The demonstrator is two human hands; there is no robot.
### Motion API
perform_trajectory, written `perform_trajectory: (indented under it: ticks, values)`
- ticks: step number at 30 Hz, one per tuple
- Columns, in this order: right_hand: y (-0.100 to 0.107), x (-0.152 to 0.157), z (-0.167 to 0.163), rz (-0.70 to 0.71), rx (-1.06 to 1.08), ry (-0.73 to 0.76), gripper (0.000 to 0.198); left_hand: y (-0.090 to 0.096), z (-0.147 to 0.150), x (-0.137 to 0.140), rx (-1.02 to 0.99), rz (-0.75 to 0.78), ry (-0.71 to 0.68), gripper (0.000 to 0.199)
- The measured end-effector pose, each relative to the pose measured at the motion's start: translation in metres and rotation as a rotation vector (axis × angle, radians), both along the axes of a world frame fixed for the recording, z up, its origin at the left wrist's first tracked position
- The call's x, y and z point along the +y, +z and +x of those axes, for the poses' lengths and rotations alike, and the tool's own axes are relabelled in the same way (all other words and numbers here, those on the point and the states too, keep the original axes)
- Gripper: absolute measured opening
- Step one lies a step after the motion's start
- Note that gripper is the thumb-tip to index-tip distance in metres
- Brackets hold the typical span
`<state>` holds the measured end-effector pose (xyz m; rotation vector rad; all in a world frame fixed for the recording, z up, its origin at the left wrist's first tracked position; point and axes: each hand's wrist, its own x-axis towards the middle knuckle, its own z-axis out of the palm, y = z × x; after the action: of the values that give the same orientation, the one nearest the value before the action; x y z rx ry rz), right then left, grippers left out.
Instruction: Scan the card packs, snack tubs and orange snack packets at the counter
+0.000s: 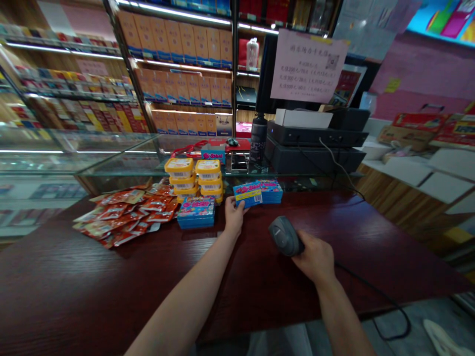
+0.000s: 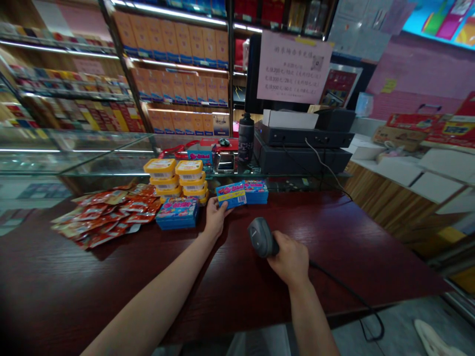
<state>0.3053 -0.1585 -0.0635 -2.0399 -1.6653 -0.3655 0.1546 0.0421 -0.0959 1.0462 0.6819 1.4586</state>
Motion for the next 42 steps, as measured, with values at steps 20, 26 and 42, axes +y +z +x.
perform_trajectory:
  ticks: [20, 26, 42]
  values:
    - [-0.002, 0.001, 0.0, 0.307, 0.134, -0.101, 0.025, 0.091, 0.045, 0.021, 1.047, 1.046, 0.128, 0.023]
    - [-0.001, 0.001, 0.001, 0.277, 0.154, -0.077, 0.025, 0.063, 0.074, 0.024, 1.185, 0.987, 0.028, 0.013]
    - [-0.003, 0.002, 0.003, 0.252, 0.142, -0.08, 0.024, 0.05, 0.064, 0.033, 1.047, 0.633, 0.295, 0.007]
